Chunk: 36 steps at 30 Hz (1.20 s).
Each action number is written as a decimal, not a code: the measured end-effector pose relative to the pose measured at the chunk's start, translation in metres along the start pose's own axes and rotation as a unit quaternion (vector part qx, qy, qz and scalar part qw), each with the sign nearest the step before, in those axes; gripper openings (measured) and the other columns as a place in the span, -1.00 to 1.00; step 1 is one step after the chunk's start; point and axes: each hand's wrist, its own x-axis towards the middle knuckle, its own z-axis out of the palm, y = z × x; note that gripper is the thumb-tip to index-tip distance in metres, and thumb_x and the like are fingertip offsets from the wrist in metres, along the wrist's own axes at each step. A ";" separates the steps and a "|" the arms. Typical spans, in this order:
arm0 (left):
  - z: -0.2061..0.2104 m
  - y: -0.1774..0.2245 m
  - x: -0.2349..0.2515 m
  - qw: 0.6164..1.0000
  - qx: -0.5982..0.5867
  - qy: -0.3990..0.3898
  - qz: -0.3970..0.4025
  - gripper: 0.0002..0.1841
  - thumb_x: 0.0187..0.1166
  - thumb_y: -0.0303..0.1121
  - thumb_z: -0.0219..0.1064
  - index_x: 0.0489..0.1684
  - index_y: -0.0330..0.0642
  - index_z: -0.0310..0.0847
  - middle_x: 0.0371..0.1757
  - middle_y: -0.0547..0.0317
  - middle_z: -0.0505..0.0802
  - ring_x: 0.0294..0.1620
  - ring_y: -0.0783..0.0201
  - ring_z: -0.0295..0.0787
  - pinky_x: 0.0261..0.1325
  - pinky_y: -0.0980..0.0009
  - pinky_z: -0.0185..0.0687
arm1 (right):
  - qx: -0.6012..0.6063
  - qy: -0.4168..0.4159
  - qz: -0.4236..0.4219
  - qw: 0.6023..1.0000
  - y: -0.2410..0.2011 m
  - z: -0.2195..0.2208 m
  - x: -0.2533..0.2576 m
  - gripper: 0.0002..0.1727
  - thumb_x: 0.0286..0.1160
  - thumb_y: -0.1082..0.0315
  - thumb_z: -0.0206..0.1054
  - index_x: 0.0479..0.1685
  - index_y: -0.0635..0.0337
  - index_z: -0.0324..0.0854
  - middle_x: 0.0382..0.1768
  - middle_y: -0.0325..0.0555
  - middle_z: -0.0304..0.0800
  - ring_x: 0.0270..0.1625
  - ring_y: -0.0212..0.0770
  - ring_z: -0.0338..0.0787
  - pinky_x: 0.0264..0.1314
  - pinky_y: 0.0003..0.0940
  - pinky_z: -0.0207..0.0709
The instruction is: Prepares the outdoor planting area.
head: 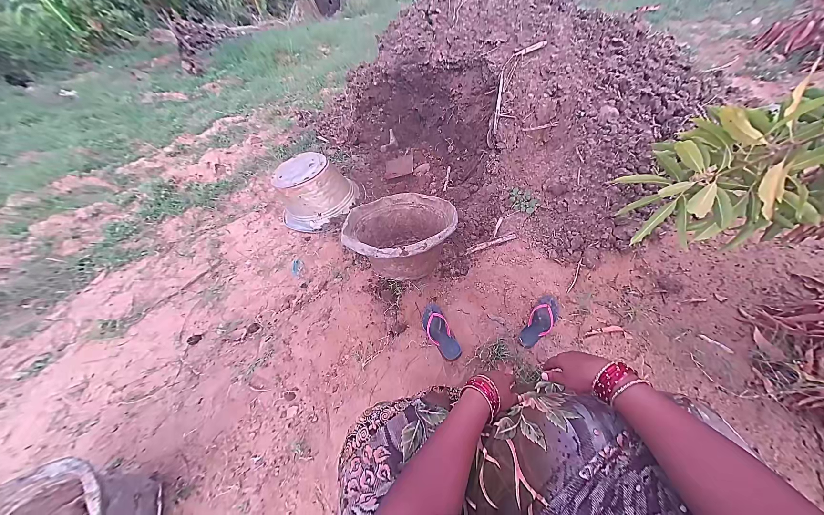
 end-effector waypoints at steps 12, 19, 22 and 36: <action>-0.001 0.001 -0.001 1.000 0.002 -0.006 0.001 -0.34 0.88 -0.01 0.08 0.87 -0.18 0.17 0.75 -0.33 0.46 0.81 -0.26 0.30 0.79 -0.30 0.14 | -0.003 0.001 -0.005 1.000 -0.001 -0.001 -0.002 -0.40 0.93 -0.02 -0.04 0.62 0.24 0.52 0.42 0.37 0.67 0.46 0.30 0.69 0.56 0.29 0.39; -0.001 0.001 -0.002 1.000 0.002 -0.005 0.001 -0.34 0.88 -0.01 0.07 0.87 -0.19 0.17 0.76 -0.33 0.45 0.82 -0.25 0.30 0.80 -0.28 0.13 | 0.000 -0.002 -0.004 1.000 -0.001 -0.001 -0.002 -0.40 0.93 -0.02 -0.04 0.62 0.25 0.50 0.38 0.38 0.68 0.39 0.32 0.73 0.50 0.29 0.44; -0.001 0.002 -0.002 1.000 0.004 -0.005 0.000 -0.34 0.88 -0.01 0.07 0.88 -0.19 0.16 0.76 -0.34 0.45 0.81 -0.26 0.30 0.79 -0.29 0.14 | -0.004 -0.001 -0.006 1.000 0.000 -0.001 -0.001 -0.39 0.93 -0.03 -0.04 0.63 0.24 0.50 0.45 0.36 0.66 0.50 0.30 0.66 0.58 0.30 0.38; 0.000 0.001 0.000 1.000 0.003 -0.003 -0.005 -0.34 0.88 0.00 0.07 0.88 -0.14 0.17 0.75 -0.30 0.48 0.81 -0.23 0.32 0.79 -0.29 0.14 | 0.003 -0.003 0.000 1.000 -0.001 -0.001 -0.002 -0.40 0.93 -0.03 -0.04 0.64 0.23 0.49 0.37 0.36 0.70 0.34 0.30 0.76 0.48 0.28 0.45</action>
